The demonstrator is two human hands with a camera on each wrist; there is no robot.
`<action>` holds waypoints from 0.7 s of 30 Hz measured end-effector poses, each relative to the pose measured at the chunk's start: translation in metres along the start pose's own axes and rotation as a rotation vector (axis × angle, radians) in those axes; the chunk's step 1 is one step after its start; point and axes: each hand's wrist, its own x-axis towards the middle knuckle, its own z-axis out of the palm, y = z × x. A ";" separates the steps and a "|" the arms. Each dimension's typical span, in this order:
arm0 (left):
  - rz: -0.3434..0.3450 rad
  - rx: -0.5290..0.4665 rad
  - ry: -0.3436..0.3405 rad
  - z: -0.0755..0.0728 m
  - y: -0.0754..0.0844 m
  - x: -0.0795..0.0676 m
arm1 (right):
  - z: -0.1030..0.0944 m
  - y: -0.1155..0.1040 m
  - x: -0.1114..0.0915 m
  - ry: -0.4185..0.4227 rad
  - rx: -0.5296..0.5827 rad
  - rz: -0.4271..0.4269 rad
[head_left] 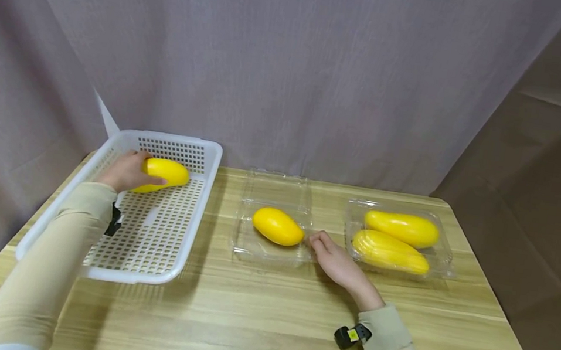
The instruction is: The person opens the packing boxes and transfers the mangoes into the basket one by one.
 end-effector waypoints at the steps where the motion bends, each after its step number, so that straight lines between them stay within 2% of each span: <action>1: -0.005 0.001 -0.006 0.000 0.000 0.000 | 0.001 0.000 0.000 0.002 0.001 0.004; 10: 0.004 -0.022 -0.001 0.001 -0.001 0.002 | 0.002 0.001 -0.001 0.002 0.001 -0.001; 21: -0.053 -0.026 -0.084 -0.007 -0.004 0.012 | 0.002 0.000 -0.004 0.007 0.009 -0.004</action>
